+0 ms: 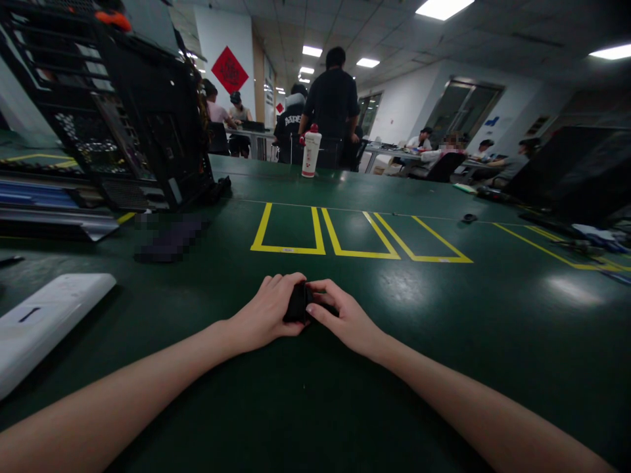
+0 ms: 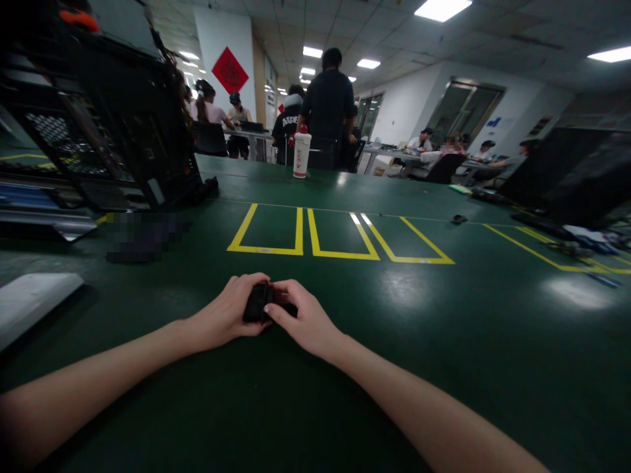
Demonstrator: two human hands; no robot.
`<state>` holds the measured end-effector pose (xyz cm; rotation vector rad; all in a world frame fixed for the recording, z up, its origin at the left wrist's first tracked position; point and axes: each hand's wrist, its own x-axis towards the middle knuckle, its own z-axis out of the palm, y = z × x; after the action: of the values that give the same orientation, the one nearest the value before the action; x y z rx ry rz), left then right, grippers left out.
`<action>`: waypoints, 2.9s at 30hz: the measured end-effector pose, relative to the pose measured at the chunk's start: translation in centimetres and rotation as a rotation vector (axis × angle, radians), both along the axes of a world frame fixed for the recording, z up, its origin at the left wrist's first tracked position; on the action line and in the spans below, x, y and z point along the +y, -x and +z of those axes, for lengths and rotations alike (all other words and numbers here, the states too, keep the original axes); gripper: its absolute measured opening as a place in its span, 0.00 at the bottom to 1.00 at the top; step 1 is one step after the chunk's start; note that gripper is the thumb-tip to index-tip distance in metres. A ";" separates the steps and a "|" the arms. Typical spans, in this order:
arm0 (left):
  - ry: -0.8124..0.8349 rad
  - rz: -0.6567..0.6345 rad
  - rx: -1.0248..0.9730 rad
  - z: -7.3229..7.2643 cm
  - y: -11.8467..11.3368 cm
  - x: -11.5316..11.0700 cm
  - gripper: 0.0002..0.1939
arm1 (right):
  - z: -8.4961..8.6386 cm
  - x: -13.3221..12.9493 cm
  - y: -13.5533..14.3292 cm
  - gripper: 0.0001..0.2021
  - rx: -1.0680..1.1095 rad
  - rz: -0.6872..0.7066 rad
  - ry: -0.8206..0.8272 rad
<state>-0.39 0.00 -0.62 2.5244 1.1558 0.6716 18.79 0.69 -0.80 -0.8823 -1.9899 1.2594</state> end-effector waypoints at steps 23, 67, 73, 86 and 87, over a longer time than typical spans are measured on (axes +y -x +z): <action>-0.031 -0.003 0.021 -0.1 0.1 0.0 0.29 | -0.2 0.1 -0.2 0.11 0.076 0.028 0.018; 0.010 0.014 0.024 0.2 -0.1 0.2 0.27 | 0.2 0.0 -0.2 0.14 -0.020 0.013 -0.075; 0.021 0.010 0.013 0.3 -0.2 0.1 0.29 | 0.5 -0.4 -0.4 0.16 0.002 0.021 -0.089; 0.000 0.012 -0.001 0.1 -0.2 0.3 0.28 | 0.4 -0.4 -0.3 0.12 -0.084 -0.002 -0.125; -0.002 0.011 0.002 0.1 -0.2 0.2 0.28 | 0.4 -0.4 -0.3 0.14 -0.067 0.007 -0.137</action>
<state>-0.22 0.25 -0.54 2.5221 1.1717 0.6736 19.13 0.33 -0.36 -0.8612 -2.1058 1.0955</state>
